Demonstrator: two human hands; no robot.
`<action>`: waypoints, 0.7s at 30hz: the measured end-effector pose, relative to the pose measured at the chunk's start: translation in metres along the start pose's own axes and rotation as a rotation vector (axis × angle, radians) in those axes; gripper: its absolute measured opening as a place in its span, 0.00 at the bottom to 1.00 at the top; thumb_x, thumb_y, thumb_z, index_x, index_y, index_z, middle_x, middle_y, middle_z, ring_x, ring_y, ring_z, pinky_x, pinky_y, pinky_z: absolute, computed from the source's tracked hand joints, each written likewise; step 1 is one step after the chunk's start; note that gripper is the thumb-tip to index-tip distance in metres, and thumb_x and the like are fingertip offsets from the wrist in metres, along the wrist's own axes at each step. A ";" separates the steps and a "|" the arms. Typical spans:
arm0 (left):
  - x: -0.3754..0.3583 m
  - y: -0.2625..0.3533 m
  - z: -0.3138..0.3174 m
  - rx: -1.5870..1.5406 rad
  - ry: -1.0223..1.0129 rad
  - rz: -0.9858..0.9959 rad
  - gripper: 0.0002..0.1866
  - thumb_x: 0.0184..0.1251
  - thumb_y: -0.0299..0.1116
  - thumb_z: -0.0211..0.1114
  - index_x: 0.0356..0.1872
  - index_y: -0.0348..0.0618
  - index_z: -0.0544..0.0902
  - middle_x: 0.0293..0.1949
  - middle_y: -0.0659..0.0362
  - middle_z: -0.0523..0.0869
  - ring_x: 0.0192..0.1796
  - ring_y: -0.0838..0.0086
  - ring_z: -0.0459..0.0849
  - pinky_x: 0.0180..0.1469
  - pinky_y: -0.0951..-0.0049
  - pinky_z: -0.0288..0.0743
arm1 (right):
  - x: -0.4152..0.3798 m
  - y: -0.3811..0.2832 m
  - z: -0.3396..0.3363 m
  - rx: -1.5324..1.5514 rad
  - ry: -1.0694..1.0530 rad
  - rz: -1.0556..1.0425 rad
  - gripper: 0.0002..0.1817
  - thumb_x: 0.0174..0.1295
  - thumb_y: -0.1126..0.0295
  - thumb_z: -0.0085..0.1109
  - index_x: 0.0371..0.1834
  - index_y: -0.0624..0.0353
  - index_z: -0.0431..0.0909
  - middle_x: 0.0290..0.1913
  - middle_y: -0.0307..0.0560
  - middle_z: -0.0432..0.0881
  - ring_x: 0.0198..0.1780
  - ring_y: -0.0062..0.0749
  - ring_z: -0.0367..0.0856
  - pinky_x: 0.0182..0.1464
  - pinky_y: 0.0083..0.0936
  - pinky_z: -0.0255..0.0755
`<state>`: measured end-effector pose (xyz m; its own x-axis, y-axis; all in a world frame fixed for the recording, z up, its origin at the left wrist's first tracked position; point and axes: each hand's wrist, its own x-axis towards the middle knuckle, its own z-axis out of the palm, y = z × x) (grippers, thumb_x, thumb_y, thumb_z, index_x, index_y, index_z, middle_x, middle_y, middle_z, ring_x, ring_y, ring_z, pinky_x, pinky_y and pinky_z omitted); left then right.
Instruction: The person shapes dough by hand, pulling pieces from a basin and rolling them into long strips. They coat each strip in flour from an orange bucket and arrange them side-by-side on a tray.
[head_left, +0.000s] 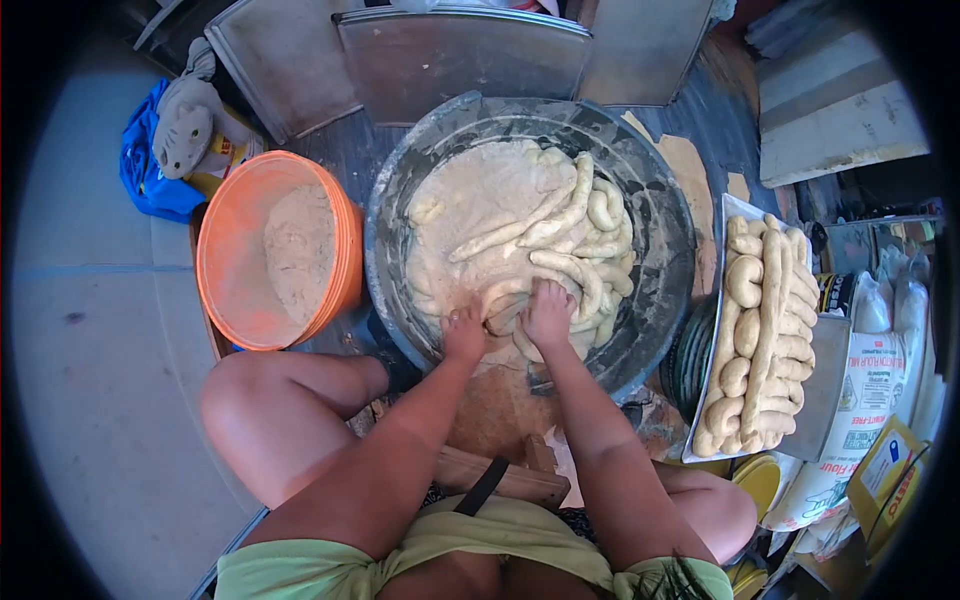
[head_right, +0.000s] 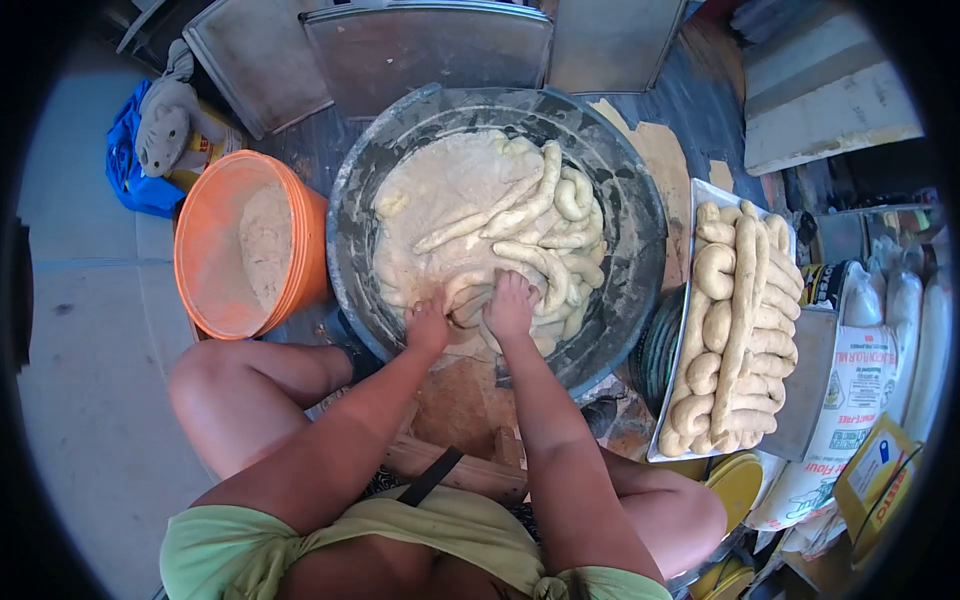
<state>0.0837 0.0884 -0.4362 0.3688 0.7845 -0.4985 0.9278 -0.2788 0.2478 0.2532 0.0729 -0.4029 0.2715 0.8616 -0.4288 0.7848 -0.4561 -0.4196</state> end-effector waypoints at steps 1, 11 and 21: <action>0.002 0.000 -0.012 -0.051 -0.093 -0.063 0.42 0.54 0.43 0.63 0.68 0.41 0.52 0.54 0.43 0.74 0.57 0.57 0.73 0.65 0.49 0.48 | -0.001 -0.004 -0.003 0.001 0.008 0.005 0.43 0.45 0.68 0.59 0.69 0.54 0.53 0.69 0.53 0.56 0.73 0.43 0.47 0.69 0.58 0.38; -0.040 0.045 -0.308 -1.085 -0.342 0.289 0.11 0.50 0.28 0.65 0.36 0.37 0.81 0.34 0.59 0.82 0.28 0.77 0.81 0.26 0.77 0.77 | -0.017 -0.054 -0.087 0.677 -0.152 -0.369 0.28 0.50 0.64 0.65 0.55 0.55 0.70 0.42 0.49 0.80 0.44 0.42 0.79 0.48 0.34 0.71; -0.091 -0.012 -0.379 -1.925 0.679 0.570 0.19 0.60 0.27 0.58 0.53 0.35 0.73 0.29 0.58 0.78 0.30 0.79 0.77 0.30 0.81 0.75 | -0.040 -0.017 -0.083 0.763 -0.101 -0.254 0.18 0.54 0.65 0.64 0.43 0.62 0.73 0.24 0.39 0.75 0.29 0.25 0.76 0.34 0.22 0.71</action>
<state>0.0183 0.2303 -0.0787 0.0370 0.9924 0.1176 -0.6226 -0.0691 0.7795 0.2755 0.0646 -0.3127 0.0563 0.9517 -0.3018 0.2099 -0.3068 -0.9284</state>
